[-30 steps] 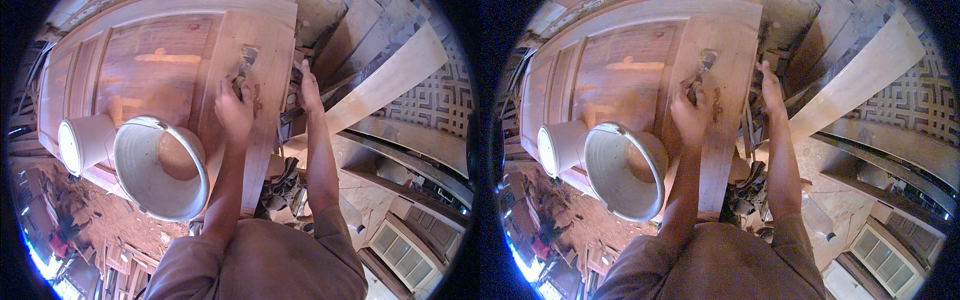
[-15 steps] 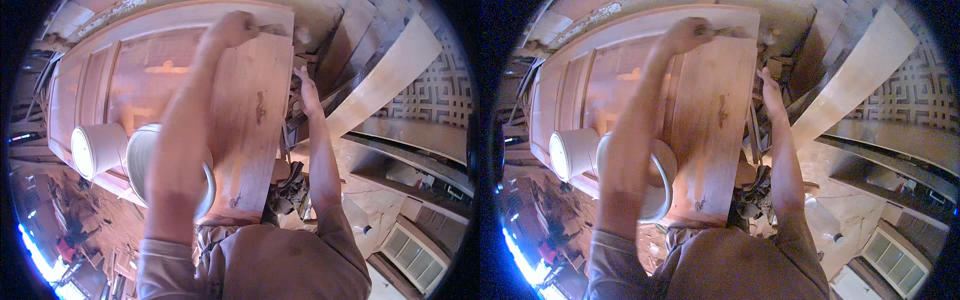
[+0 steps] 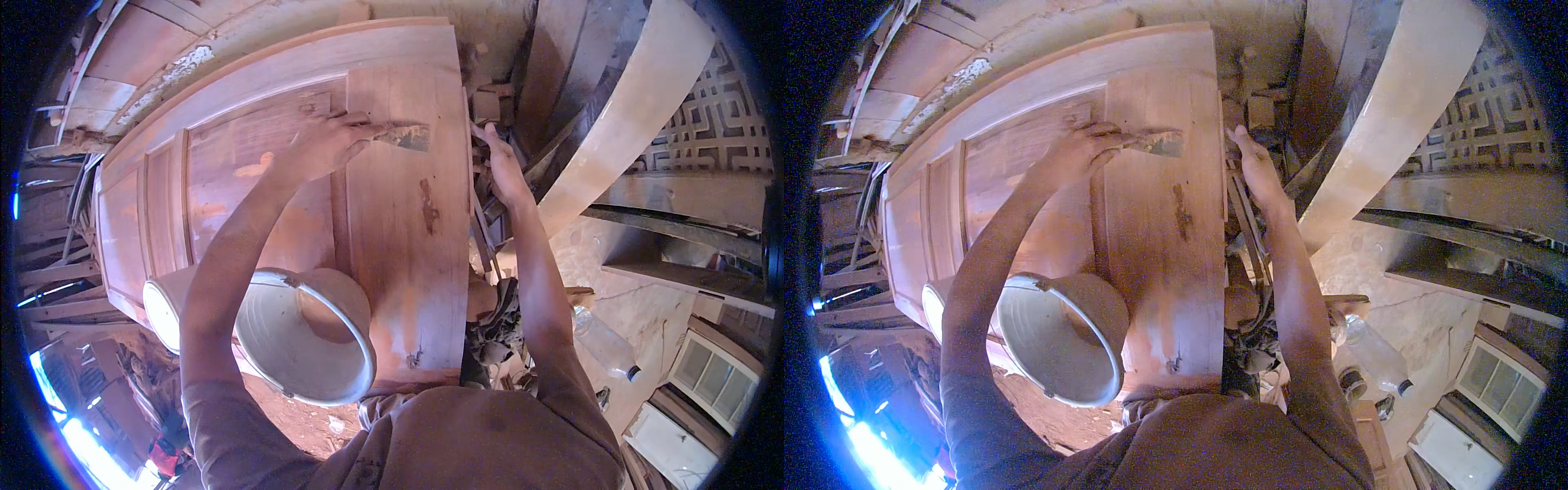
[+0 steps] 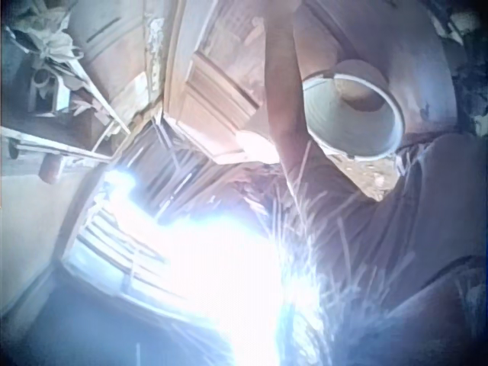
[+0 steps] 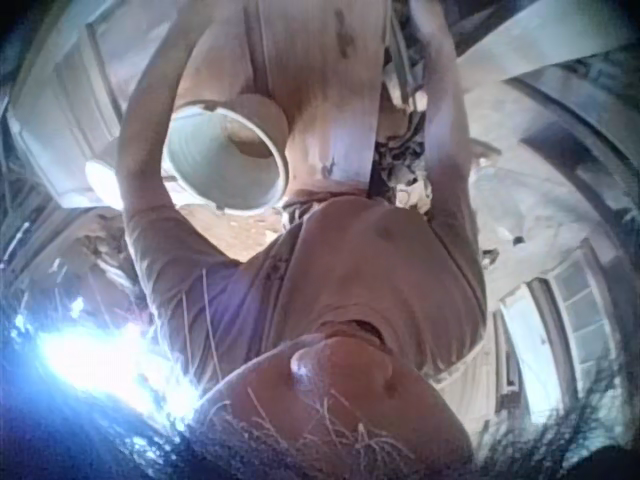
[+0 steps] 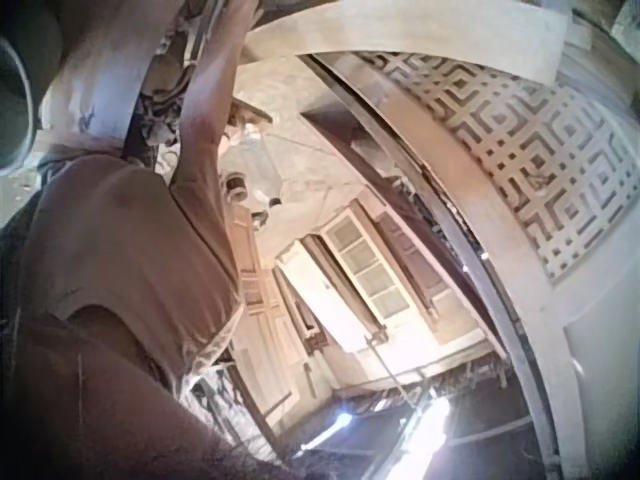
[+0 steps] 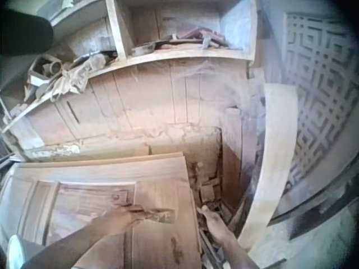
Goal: The person mixes a substance in a bucket, applies it to a wooden door with a spatula, and then applies a liquid from a small bottle to the edge of the door.
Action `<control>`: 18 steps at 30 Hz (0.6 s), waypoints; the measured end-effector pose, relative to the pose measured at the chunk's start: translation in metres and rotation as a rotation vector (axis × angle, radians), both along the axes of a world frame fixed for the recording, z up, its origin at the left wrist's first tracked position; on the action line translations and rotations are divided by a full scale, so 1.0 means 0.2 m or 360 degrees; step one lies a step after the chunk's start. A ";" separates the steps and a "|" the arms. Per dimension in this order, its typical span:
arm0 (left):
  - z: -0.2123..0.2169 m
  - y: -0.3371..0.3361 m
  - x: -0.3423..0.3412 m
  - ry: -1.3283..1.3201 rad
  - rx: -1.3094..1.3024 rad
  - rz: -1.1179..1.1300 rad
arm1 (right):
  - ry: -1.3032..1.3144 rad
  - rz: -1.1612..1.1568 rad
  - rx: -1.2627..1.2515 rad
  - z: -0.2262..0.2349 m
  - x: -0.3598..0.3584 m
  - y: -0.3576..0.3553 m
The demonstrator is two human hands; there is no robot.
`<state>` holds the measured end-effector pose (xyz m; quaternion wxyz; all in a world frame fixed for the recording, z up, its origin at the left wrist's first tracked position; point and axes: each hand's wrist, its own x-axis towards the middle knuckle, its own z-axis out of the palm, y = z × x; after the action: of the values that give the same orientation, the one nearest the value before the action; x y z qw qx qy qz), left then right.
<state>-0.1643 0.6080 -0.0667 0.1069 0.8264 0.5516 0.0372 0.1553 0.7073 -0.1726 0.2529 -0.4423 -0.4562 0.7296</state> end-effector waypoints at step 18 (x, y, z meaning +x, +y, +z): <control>-0.16 0.10 0.18 -0.0346 -0.0068 0.0096 | -0.0086 -0.0161 0.0121 0.05 -0.04 -0.04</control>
<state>-0.1276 0.6280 -0.0990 0.1825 0.7980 0.5621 0.1179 0.1471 0.6991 -0.1634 0.2937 -0.4742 -0.4674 0.6858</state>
